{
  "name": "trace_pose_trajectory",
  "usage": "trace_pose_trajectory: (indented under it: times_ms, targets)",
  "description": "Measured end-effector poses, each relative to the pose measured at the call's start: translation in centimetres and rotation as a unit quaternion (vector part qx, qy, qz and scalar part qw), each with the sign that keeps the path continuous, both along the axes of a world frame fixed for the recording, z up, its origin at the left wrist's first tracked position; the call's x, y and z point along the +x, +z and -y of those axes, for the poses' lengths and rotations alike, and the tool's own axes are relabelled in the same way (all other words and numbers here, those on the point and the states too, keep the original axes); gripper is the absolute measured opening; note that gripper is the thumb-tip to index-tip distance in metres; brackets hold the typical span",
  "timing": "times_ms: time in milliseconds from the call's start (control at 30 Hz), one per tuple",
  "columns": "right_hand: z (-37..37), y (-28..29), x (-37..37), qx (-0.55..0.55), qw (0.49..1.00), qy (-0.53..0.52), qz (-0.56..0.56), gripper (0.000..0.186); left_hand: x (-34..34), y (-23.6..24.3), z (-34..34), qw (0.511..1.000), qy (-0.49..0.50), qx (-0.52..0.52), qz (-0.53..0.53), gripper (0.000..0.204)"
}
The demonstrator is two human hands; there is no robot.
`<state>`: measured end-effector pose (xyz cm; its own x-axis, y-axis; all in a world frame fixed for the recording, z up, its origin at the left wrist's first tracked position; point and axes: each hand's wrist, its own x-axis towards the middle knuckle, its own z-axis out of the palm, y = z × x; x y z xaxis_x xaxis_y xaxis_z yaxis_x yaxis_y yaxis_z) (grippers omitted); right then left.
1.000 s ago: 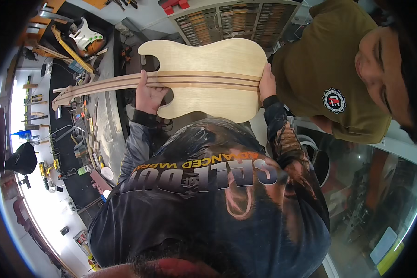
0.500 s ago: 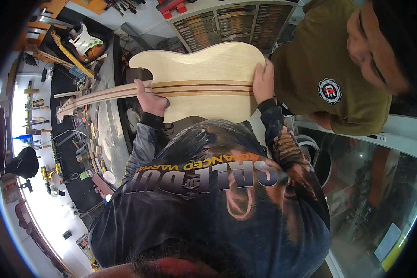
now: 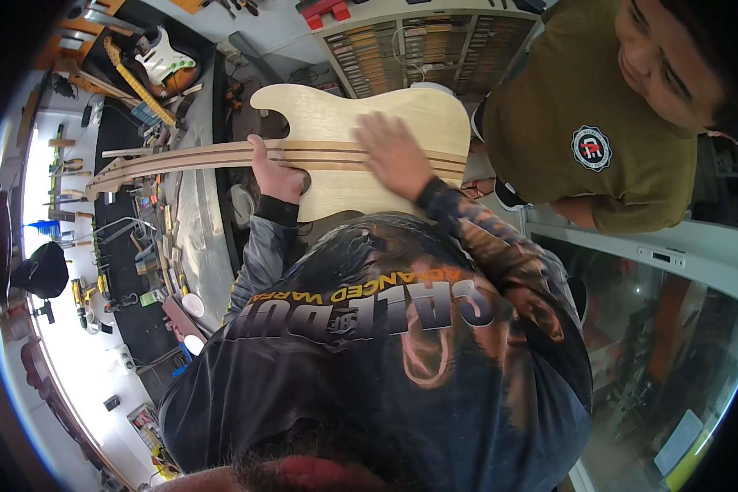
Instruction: The person sands the neck and body of a wooden guitar by hand and with a block, turns the instrument over to check different sides, and holds it up while pointing to the surface.
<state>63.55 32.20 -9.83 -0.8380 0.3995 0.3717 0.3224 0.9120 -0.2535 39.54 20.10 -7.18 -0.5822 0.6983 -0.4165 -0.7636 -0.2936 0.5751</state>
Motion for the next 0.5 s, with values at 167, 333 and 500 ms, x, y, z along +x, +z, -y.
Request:
trace_pose_trajectory:
  times_ms: [167,333,500]
  targets:
    - [-2.0,-10.1,13.6,-0.154,0.952,-0.261,0.035,0.063,-1.4,0.4,2.1,0.995,0.067,-0.074,0.004,0.078]
    - [0.3,-17.7,17.8,-0.264,0.896,-0.355,-0.030,0.069,-3.2,0.1,2.7,0.997,0.063,-0.045,-0.027,0.082]
    - [0.7,-9.5,8.0,-0.185,0.956,-0.226,-0.039,0.075,-3.6,0.0,2.2,0.997,0.063,-0.044,-0.009,0.086]
